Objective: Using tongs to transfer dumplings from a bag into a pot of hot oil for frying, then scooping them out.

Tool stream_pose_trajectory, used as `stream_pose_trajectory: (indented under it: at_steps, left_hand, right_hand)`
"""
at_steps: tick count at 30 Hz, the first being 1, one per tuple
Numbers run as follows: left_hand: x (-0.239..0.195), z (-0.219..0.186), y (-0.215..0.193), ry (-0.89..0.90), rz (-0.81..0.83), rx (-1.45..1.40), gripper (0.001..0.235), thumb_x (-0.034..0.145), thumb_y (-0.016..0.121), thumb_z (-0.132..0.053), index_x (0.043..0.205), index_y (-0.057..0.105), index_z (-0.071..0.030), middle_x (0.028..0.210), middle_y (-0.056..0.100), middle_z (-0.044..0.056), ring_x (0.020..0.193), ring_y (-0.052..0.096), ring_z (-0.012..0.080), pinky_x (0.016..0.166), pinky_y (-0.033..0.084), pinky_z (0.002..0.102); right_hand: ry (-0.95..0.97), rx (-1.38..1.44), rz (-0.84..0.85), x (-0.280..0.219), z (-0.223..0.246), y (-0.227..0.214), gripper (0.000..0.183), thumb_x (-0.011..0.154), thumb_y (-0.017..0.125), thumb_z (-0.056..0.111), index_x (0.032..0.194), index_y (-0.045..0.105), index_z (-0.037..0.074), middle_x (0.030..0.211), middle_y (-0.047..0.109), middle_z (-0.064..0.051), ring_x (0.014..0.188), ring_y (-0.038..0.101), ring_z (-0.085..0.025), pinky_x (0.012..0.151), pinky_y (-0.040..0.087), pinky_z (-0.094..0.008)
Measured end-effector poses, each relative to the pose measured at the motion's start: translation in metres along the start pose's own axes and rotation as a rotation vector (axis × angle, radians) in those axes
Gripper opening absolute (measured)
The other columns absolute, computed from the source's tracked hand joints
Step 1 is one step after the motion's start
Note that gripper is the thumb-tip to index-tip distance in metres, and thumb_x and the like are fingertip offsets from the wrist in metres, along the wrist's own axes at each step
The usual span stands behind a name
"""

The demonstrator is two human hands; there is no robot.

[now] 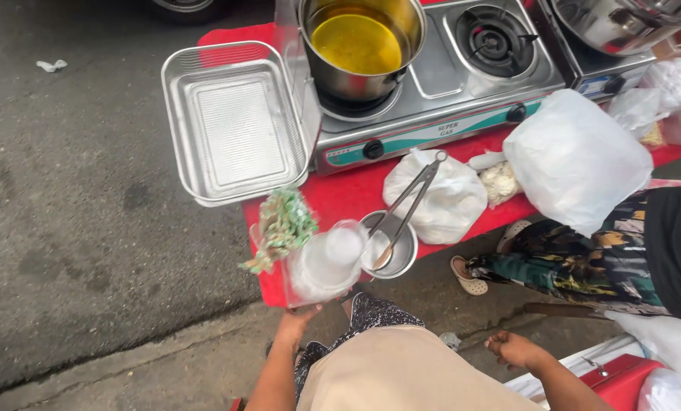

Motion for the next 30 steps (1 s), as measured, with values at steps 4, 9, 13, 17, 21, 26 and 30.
stream_pose_trajectory:
  at_steps: [4, 9, 13, 17, 21, 26, 30]
  left_hand:
    - [0.031, 0.014, 0.029, -0.013, -0.058, 0.143, 0.086, 0.076, 0.073, -0.041, 0.15, 0.037, -0.016, 0.157, 0.042, 0.018, 0.143, 0.046, 0.0332, 0.1, 0.049, 0.054]
    - [0.056, 0.053, 0.031, -0.018, -0.134, 0.325, 0.066, 0.084, 0.061, -0.042, 0.141, 0.048, -0.012, 0.149, 0.049, 0.021, 0.136, 0.052, 0.0378, 0.102, 0.048, 0.055]
    - [0.067, 0.076, 0.021, -0.019, -0.217, 0.505, 0.054, 0.092, 0.049, -0.043, 0.132, 0.059, -0.008, 0.141, 0.056, 0.025, 0.13, 0.057, 0.0426, 0.104, 0.047, 0.055]
    - [0.085, 0.098, 0.006, -0.012, -0.266, 0.645, 0.054, 0.098, 0.041, -0.044, 0.126, 0.066, -0.005, 0.136, 0.061, 0.028, 0.125, 0.06, 0.0459, 0.105, 0.047, 0.055]
    - [0.091, 0.103, -0.004, -0.027, -0.314, 0.814, 0.062, 0.103, 0.033, -0.046, 0.12, 0.073, -0.002, 0.129, 0.066, 0.031, 0.12, 0.064, 0.0497, 0.106, 0.046, 0.056]
    - [0.059, 0.09, -0.009, -0.191, -0.35, 0.664, 0.06, 0.096, 0.051, -0.051, 0.125, 0.076, -0.004, 0.135, 0.068, 0.025, 0.125, 0.064, 0.0455, 0.107, 0.046, 0.05]
    - [0.038, 0.079, -0.014, -0.209, -0.352, 0.633, 0.088, 0.079, 0.061, -0.073, 0.131, 0.068, -0.002, 0.135, 0.069, 0.022, 0.129, 0.062, 0.0406, 0.112, 0.043, 0.047]
  right_hand:
    - [-0.008, 0.068, -0.07, 0.024, -0.006, -0.076, 0.044, 0.09, 0.056, 0.03, 0.128, 0.07, 0.013, 0.094, 0.067, -0.014, 0.089, 0.068, -0.028, 0.077, 0.056, -0.042]
    - [-0.059, 0.312, -0.137, 0.044, 0.009, -0.128, 0.035, 0.1, 0.06, 0.027, 0.127, 0.066, 0.006, 0.092, 0.059, -0.014, 0.083, 0.057, -0.027, 0.069, 0.045, -0.039]
    - [-0.047, 0.266, -0.141, 0.037, 0.035, -0.133, 0.042, 0.101, 0.057, 0.035, 0.136, 0.065, 0.012, 0.114, 0.07, -0.011, 0.101, 0.068, -0.025, 0.09, 0.054, -0.041]
    - [-0.108, 0.278, -0.092, 0.038, 0.042, -0.116, 0.032, 0.1, 0.056, 0.031, 0.125, 0.066, 0.012, 0.092, 0.065, -0.009, 0.086, 0.063, -0.022, 0.084, 0.052, -0.041]
    - [-0.047, 0.224, -0.035, 0.05, 0.029, -0.103, 0.036, 0.099, 0.056, 0.036, 0.126, 0.066, 0.013, 0.093, 0.063, -0.006, 0.091, 0.066, -0.022, 0.08, 0.053, -0.038]
    - [-0.02, 0.257, -0.036, 0.061, 0.016, -0.107, 0.03, 0.1, 0.057, 0.032, 0.119, 0.066, 0.011, 0.089, 0.064, -0.008, 0.086, 0.066, -0.024, 0.075, 0.051, -0.038]
    - [-0.022, 0.294, -0.038, 0.072, 0.027, -0.118, 0.038, 0.097, 0.056, 0.028, 0.128, 0.067, 0.009, 0.092, 0.06, -0.009, 0.085, 0.063, -0.025, 0.075, 0.053, -0.039]
Point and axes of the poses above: each hand's wrist, its own x-axis towards the middle knuckle, its own y-axis out of the palm, z = x × y, the point moved 5 cm from there along x, towards the middle knuckle
